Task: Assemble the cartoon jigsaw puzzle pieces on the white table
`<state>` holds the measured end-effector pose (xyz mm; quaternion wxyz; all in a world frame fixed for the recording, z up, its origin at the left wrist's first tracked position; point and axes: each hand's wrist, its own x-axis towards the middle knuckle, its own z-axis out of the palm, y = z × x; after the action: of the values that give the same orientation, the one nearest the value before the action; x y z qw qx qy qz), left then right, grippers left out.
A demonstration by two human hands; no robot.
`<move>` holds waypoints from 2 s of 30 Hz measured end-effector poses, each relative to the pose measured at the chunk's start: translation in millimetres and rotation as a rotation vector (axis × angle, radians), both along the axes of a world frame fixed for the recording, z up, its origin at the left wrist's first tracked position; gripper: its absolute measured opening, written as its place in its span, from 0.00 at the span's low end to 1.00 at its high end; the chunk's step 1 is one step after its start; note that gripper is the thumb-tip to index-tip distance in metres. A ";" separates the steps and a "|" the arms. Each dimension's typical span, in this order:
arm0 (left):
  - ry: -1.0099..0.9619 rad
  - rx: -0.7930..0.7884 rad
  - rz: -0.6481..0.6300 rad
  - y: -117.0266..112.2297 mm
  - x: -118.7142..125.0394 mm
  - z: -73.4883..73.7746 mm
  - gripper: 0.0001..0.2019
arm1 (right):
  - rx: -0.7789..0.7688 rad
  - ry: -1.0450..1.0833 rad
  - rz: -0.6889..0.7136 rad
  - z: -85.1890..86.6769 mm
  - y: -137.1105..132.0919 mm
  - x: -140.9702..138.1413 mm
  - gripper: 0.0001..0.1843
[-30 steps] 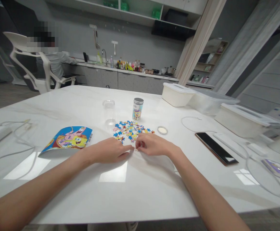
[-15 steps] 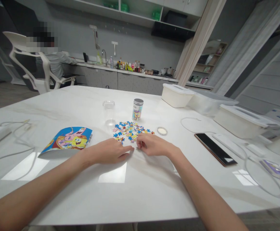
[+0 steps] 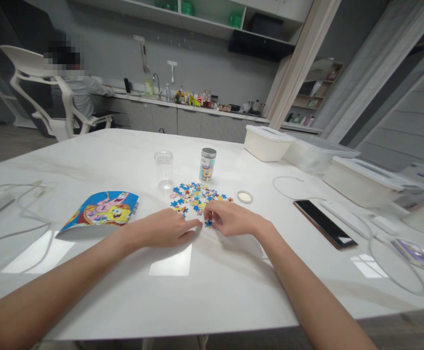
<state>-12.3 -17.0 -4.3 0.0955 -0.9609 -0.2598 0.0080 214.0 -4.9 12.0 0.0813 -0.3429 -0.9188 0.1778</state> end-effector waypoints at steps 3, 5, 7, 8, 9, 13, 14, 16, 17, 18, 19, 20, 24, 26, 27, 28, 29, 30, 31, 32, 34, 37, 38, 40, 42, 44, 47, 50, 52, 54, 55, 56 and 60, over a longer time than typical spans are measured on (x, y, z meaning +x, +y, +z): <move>0.002 0.003 0.002 -0.4 0.0 0.5 0.15 | -0.004 0.004 -0.018 0.3 0.0 -0.9 0.13; -0.001 0.000 -0.003 -0.2 -0.1 0.5 0.16 | -0.004 0.002 -0.020 0.5 -0.3 -1.9 0.12; -0.003 -0.001 -0.009 0.3 -0.2 0.2 0.16 | 0.000 0.000 -0.019 0.6 -0.7 -2.6 0.12; -0.004 0.000 -0.011 0.6 -0.1 0.1 0.15 | 0.004 0.000 -0.019 0.6 -0.8 -2.8 0.12; -0.005 0.002 -0.011 0.8 -0.1 0.0 0.16 | 0.006 -0.001 -0.017 0.6 -0.9 -2.8 0.12; -0.010 0.009 -0.010 1.1 0.0 0.0 0.16 | 0.017 -0.011 -0.009 0.1 -0.5 -2.1 0.12; -0.012 0.012 -0.011 1.0 0.0 -0.1 0.16 | 0.018 -0.014 -0.011 -0.2 -0.2 -1.7 0.13; -0.014 0.021 -0.015 0.8 -0.2 -0.5 0.17 | 0.024 -0.021 -0.019 -0.9 0.5 -0.7 0.14; -0.015 0.025 -0.019 0.8 -0.4 -0.8 0.17 | 0.028 -0.022 -0.021 -1.3 0.9 -0.2 0.15; -0.016 0.029 -0.023 0.8 -0.6 -1.2 0.17 | 0.033 -0.024 -0.018 -1.5 1.1 0.4 0.16; -0.018 0.031 -0.026 0.9 -0.8 -1.7 0.17 | 0.040 -0.025 -0.013 -1.7 1.3 0.9 0.16; -0.022 0.031 -0.028 1.1 -1.0 -2.2 0.17 | 0.045 -0.028 -0.006 -1.7 1.4 1.2 0.16; -0.047 0.021 -0.043 2.2 -1.9 -3.8 0.19 | 0.062 -0.035 0.005 -1.2 0.8 0.8 0.12; -0.041 0.021 -0.049 2.5 -2.0 -4.0 0.20 | 0.068 -0.027 0.005 -0.9 0.5 -0.2 0.11; -0.035 0.020 -0.049 2.5 -1.8 -3.9 0.20 | 0.069 -0.022 0.006 -0.8 0.5 -0.7 0.11; -0.028 0.017 -0.045 2.3 -1.6 -3.7 0.20 | 0.067 -0.019 0.009 -0.8 0.6 -1.2 0.11; -0.020 0.014 -0.041 2.1 -1.3 -3.4 0.21 | 0.064 -0.017 0.008 -1.0 0.8 -1.5 0.11; -0.014 0.013 -0.036 1.9 -1.0 -3.1 0.21 | 0.061 -0.015 0.002 -1.2 1.2 -1.7 0.11; -0.010 0.015 -0.032 1.6 -0.8 -2.8 0.21 | 0.059 -0.015 -0.006 -1.5 1.5 -1.8 0.11; -0.008 0.020 -0.028 1.3 -0.6 -2.4 0.21 | 0.059 -0.016 -0.013 -2.0 1.9 -1.8 0.12; -0.005 0.034 -0.025 0.8 -0.4 -1.4 0.21 | 0.062 -0.019 -0.028 -2.9 2.5 -1.6 0.13; -0.003 0.035 -0.017 -0.2 -0.2 0.7 0.19 | 0.069 -0.012 -0.047 -3.5 2.6 -1.8 0.15; -0.004 0.029 -0.013 -0.6 -0.1 1.4 0.18 | 0.070 -0.005 -0.053 -3.5 2.5 -2.0 0.15; -0.007 0.015 -0.006 -1.1 0.1 2.2 0.16 | 0.069 0.010 -0.057 -3.4 2.2 -2.4 0.15; -0.006 0.004 -0.008 -1.2 0.3 2.1 0.15 | 0.067 0.023 -0.058 -3.3 2.1 -2.5 0.16; -0.005 -0.001 -0.017 -0.9 0.4 1.0 0.14 | 0.075 0.019 -0.063 -3.5 2.4 -2.4 0.16; -0.030 0.008 -0.031 -0.3 0.2 -0.9 0.12 | 0.097 -0.001 -0.070 -3.4 2.9 -2.6 0.16; -0.051 0.022 -0.037 -0.2 -0.1 -1.4 0.11 | 0.102 -0.008 -0.058 -1.6 2.2 -3.0 0.15; -0.044 0.027 -0.037 -0.4 -0.1 -0.9 0.11 | 0.089 -0.013 -0.036 0.2 0.9 -2.9 0.13; -0.031 0.035 -0.041 -0.8 -0.1 -0.3 0.11 | 0.060 -0.015 -0.002 1.6 -0.1 -2.3 0.12; -0.026 0.037 -0.043 -1.0 -0.1 0.0 0.11 | 0.045 -0.017 0.012 1.8 -0.4 -1.7 0.12; -0.025 0.038 -0.043 -1.2 -0.1 0.1 0.11 | 0.031 -0.018 0.020 1.8 -0.4 -1.2 0.12; -0.037 0.034 -0.032 -1.8 -0.1 0.0 0.12 | 0.019 -0.029 0.009 -0.7 1.3 0.1 0.08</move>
<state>-12.4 -18.8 -4.3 0.1069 -0.9632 -0.2462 -0.0157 214.1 -3.6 11.3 0.0707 -0.3405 -0.9231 0.1643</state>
